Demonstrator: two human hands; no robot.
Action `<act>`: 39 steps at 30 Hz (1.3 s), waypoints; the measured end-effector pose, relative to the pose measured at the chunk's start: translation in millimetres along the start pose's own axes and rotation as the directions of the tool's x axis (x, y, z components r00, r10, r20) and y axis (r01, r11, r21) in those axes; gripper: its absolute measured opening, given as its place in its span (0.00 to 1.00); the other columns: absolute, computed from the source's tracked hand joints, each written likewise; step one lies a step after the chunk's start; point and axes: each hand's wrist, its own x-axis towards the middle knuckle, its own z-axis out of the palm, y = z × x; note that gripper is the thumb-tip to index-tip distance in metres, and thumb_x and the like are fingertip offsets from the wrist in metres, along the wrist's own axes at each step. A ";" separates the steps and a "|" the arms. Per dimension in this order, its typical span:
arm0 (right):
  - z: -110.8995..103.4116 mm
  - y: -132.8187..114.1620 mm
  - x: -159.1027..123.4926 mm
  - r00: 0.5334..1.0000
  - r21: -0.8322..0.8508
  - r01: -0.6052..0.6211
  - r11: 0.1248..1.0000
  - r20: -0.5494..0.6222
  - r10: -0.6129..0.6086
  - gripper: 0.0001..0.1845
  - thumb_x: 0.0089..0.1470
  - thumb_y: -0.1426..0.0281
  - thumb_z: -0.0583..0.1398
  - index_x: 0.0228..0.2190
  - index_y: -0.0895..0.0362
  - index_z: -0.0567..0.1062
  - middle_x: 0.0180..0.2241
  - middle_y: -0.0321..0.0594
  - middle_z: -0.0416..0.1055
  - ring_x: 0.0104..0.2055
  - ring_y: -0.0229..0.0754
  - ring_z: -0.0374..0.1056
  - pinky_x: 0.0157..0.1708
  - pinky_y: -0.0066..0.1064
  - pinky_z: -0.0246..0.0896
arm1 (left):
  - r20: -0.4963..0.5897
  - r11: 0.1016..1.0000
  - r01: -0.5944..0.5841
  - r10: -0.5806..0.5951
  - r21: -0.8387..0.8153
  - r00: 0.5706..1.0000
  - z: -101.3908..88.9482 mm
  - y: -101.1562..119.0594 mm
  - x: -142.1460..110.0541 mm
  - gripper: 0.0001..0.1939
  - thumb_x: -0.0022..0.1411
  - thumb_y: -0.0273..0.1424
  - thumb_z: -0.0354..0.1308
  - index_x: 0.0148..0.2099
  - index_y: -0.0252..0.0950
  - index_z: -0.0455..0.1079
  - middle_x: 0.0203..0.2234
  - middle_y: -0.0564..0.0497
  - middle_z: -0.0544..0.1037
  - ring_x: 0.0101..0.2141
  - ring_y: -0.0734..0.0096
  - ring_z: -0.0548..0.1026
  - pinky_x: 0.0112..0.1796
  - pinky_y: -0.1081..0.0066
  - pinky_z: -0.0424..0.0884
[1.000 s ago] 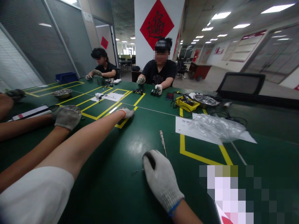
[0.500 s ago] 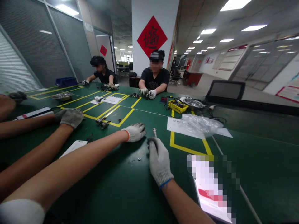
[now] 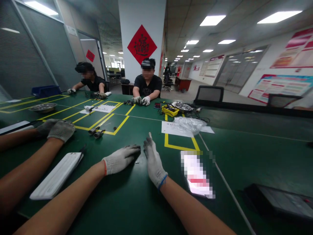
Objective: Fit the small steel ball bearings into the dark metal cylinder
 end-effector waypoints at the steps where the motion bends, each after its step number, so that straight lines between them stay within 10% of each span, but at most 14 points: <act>1: 2.5 -1.3 -0.2 1.000 0.041 -0.005 0.999 -0.029 0.006 0.46 0.57 0.36 0.56 0.68 0.43 0.60 0.68 0.43 0.64 0.71 0.52 0.59 0.70 0.50 0.51 | 0.004 0.997 -0.030 0.031 -0.064 1.000 -2.4 -1.9 -1.5 0.25 0.66 0.30 0.51 0.63 0.41 0.74 0.67 0.47 0.70 0.68 0.59 0.65 0.69 0.59 0.56; 20: 9.3 -20.2 -11.2 0.991 0.160 -0.085 0.983 0.113 0.068 0.57 0.48 0.26 0.52 0.71 0.39 0.53 0.74 0.43 0.52 0.75 0.56 0.49 0.70 0.56 0.44 | 0.007 0.438 0.012 -0.013 -0.899 1.000 -3.9 -1.1 -3.6 0.26 0.58 0.28 0.59 0.59 0.33 0.76 0.61 0.40 0.76 0.63 0.51 0.71 0.66 0.54 0.63; 23: 8.5 -21.0 -11.5 0.988 0.158 -0.102 0.982 0.129 0.081 0.59 0.46 0.26 0.54 0.71 0.40 0.52 0.74 0.44 0.51 0.74 0.57 0.52 0.69 0.56 0.46 | -0.016 0.545 0.040 -0.097 -0.837 0.995 -10.0 3.7 -2.2 0.25 0.59 0.28 0.57 0.58 0.32 0.76 0.57 0.40 0.80 0.58 0.52 0.75 0.61 0.56 0.69; 25: 8.8 -21.4 -11.6 0.989 0.144 -0.100 0.984 0.124 0.082 0.60 0.46 0.26 0.54 0.71 0.41 0.52 0.74 0.46 0.51 0.72 0.59 0.54 0.68 0.56 0.48 | -0.206 0.767 0.110 -0.303 -0.632 0.930 -19.9 2.3 -1.5 0.21 0.62 0.29 0.53 0.55 0.34 0.78 0.53 0.42 0.81 0.55 0.53 0.77 0.60 0.57 0.70; 26: 9.2 -21.5 -11.6 0.991 0.135 -0.093 0.986 0.110 0.078 0.60 0.46 0.26 0.55 0.71 0.41 0.53 0.74 0.47 0.51 0.72 0.59 0.55 0.68 0.56 0.49 | -0.404 0.863 0.219 -0.419 -0.455 0.813 -26.1 -0.7 -1.8 0.19 0.64 0.30 0.52 0.51 0.36 0.80 0.51 0.43 0.82 0.54 0.53 0.77 0.60 0.56 0.70; 30: 10.8 -20.6 -11.8 0.997 0.095 -0.061 0.994 0.047 0.057 0.57 0.47 0.28 0.56 0.69 0.44 0.58 0.72 0.48 0.56 0.70 0.61 0.58 0.67 0.56 0.51 | -0.737 0.792 0.594 -0.485 -0.141 0.471 -47.4 -26.1 -7.0 0.20 0.67 0.34 0.53 0.56 0.35 0.77 0.59 0.36 0.72 0.63 0.41 0.65 0.66 0.48 0.58; 39: 6.8 -14.7 -13.4 0.999 0.023 -0.032 0.999 0.015 0.031 0.45 0.52 0.31 0.55 0.60 0.46 0.70 0.65 0.48 0.66 0.64 0.59 0.66 0.61 0.52 0.62 | -0.691 0.606 0.790 -0.532 0.093 0.490 -35.2 -67.8 -3.1 0.22 0.67 0.32 0.51 0.58 0.33 0.76 0.67 0.31 0.63 0.63 0.41 0.65 0.61 0.51 0.64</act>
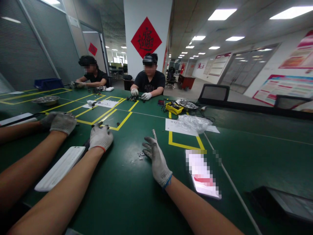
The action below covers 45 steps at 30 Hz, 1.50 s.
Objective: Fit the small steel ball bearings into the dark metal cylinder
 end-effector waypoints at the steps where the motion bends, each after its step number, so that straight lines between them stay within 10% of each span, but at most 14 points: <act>1: -0.1 0.6 -0.2 1.000 -0.004 0.002 1.000 -0.004 -0.002 0.44 0.52 0.31 0.55 0.58 0.47 0.71 0.64 0.48 0.67 0.63 0.59 0.66 0.60 0.52 0.63 | 0.006 1.000 0.016 -0.016 0.005 1.000 2.3 0.3 0.4 0.23 0.66 0.33 0.51 0.58 0.32 0.76 0.67 0.31 0.62 0.62 0.41 0.66 0.60 0.51 0.65; 18: -2.9 1.4 0.8 0.999 -0.006 0.035 0.999 0.011 -0.035 0.45 0.54 0.36 0.59 0.65 0.44 0.64 0.65 0.49 0.64 0.59 0.58 0.70 0.57 0.53 0.66 | 0.133 0.998 -0.009 0.002 0.058 0.991 -13.2 9.0 -5.6 0.23 0.68 0.37 0.52 0.57 0.30 0.77 0.62 0.29 0.67 0.54 0.38 0.72 0.53 0.51 0.70; 26: -2.4 -4.6 -1.3 0.990 -0.125 0.139 0.982 -0.011 -0.142 0.39 0.57 0.44 0.62 0.62 0.49 0.65 0.63 0.53 0.67 0.56 0.56 0.72 0.56 0.53 0.69 | -0.103 0.979 -0.184 0.174 -0.093 0.979 -23.9 15.3 -12.1 0.19 0.69 0.27 0.50 0.57 0.36 0.75 0.55 0.34 0.72 0.51 0.46 0.75 0.52 0.53 0.73; 32: 1.7 -2.9 -2.8 0.897 -0.478 0.374 0.795 -0.031 -0.441 0.28 0.53 0.66 0.67 0.56 0.53 0.72 0.56 0.49 0.74 0.56 0.53 0.73 0.59 0.52 0.70 | -0.424 0.694 -0.671 0.542 -0.262 0.726 -25.7 38.3 -41.4 0.20 0.72 0.30 0.52 0.63 0.33 0.66 0.51 0.36 0.75 0.51 0.52 0.76 0.51 0.54 0.76; 37: -3.9 -0.5 -2.1 0.844 -0.598 0.442 0.669 0.023 -0.536 0.30 0.50 0.69 0.66 0.56 0.54 0.73 0.55 0.49 0.76 0.58 0.56 0.73 0.61 0.51 0.69 | -0.435 0.355 -0.918 0.809 -0.177 0.397 -31.2 65.8 -79.2 0.15 0.72 0.32 0.55 0.58 0.35 0.69 0.47 0.39 0.78 0.45 0.56 0.78 0.45 0.56 0.78; 39: -6.2 -0.4 -2.8 0.828 -0.596 0.477 0.646 0.059 -0.558 0.26 0.50 0.70 0.64 0.53 0.54 0.75 0.52 0.48 0.78 0.55 0.55 0.75 0.58 0.49 0.71 | -0.427 0.289 -0.935 0.833 -0.205 0.351 -33.3 70.9 -87.3 0.14 0.72 0.33 0.54 0.56 0.35 0.70 0.46 0.39 0.79 0.45 0.56 0.79 0.45 0.58 0.78; 42: -4.6 -4.2 -5.3 0.838 -0.558 0.501 0.662 0.122 -0.531 0.21 0.53 0.70 0.62 0.50 0.53 0.76 0.46 0.44 0.81 0.47 0.51 0.78 0.49 0.43 0.75 | -0.429 0.283 -0.908 0.811 -0.310 0.399 -34.9 69.3 -89.5 0.17 0.71 0.37 0.56 0.57 0.35 0.69 0.46 0.39 0.78 0.45 0.55 0.78 0.45 0.57 0.78; 45: 0.7 -11.4 -7.5 0.868 -0.540 0.463 0.703 0.117 -0.482 0.15 0.55 0.67 0.62 0.45 0.54 0.77 0.42 0.43 0.81 0.43 0.49 0.77 0.43 0.39 0.74 | -0.412 0.319 -0.808 0.733 -0.495 0.541 -33.4 61.8 -83.4 0.23 0.71 0.37 0.54 0.63 0.33 0.64 0.49 0.38 0.76 0.45 0.57 0.78 0.47 0.57 0.78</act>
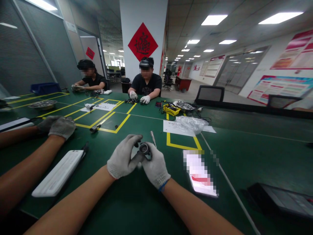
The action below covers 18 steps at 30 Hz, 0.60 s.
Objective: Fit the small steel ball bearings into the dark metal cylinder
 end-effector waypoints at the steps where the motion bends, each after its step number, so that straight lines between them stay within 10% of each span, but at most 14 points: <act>1: -0.1 -2.3 1.0 0.999 -0.002 -0.026 1.000 -0.023 0.026 0.13 0.56 0.66 0.62 0.44 0.54 0.77 0.40 0.42 0.80 0.42 0.48 0.77 0.42 0.39 0.74 | -0.004 0.997 0.070 -0.070 -0.037 0.998 -1.2 -4.3 -0.8 0.22 0.71 0.35 0.53 0.63 0.32 0.64 0.49 0.38 0.75 0.45 0.58 0.78 0.48 0.58 0.77; 8: -4.1 3.0 7.6 0.979 0.001 -0.163 0.987 -0.123 0.161 0.07 0.50 0.65 0.61 0.32 0.54 0.72 0.29 0.36 0.72 0.32 0.44 0.68 0.34 0.35 0.65 | 0.340 0.932 0.330 -0.361 0.146 0.869 -2.9 -40.0 -3.8 0.14 0.63 0.25 0.57 0.49 0.37 0.79 0.44 0.42 0.77 0.47 0.55 0.76 0.52 0.56 0.74; 18: -3.0 6.7 12.8 0.970 0.044 -0.239 0.970 -0.040 0.241 0.10 0.46 0.61 0.63 0.28 0.53 0.70 0.26 0.35 0.70 0.30 0.43 0.65 0.31 0.34 0.62 | 0.526 0.933 0.311 -0.361 0.184 0.770 -2.1 -36.5 0.3 0.11 0.62 0.30 0.63 0.44 0.41 0.84 0.43 0.44 0.79 0.45 0.55 0.77 0.50 0.59 0.73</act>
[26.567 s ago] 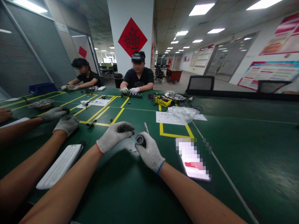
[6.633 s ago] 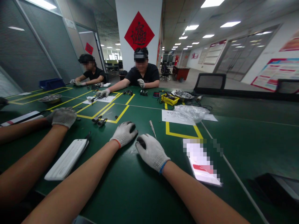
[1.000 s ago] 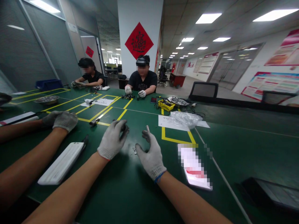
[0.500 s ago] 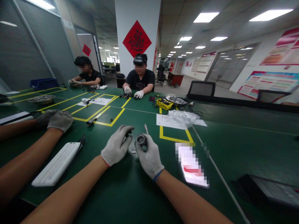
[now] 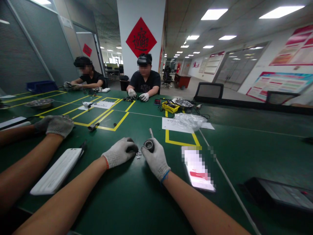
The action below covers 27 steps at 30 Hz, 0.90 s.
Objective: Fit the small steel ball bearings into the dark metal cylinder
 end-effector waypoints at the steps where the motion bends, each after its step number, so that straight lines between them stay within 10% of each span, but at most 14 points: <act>1: 0.1 -0.1 -0.2 1.000 0.004 -0.001 1.000 0.010 0.001 0.10 0.45 0.62 0.62 0.29 0.53 0.71 0.26 0.35 0.70 0.30 0.43 0.65 0.31 0.34 0.62 | 0.007 1.000 0.011 -0.011 -0.008 1.000 -0.7 0.3 0.4 0.10 0.62 0.30 0.63 0.44 0.40 0.84 0.43 0.44 0.79 0.45 0.55 0.77 0.50 0.60 0.73; 27: -5.1 -5.8 -0.7 0.993 0.048 -0.009 0.999 0.117 0.004 0.08 0.41 0.65 0.61 0.28 0.54 0.71 0.26 0.35 0.69 0.31 0.44 0.64 0.32 0.35 0.61 | 0.025 0.998 -0.064 0.064 0.001 0.998 -3.6 -3.1 1.4 0.07 0.64 0.33 0.63 0.40 0.38 0.82 0.37 0.47 0.80 0.40 0.61 0.78 0.46 0.65 0.73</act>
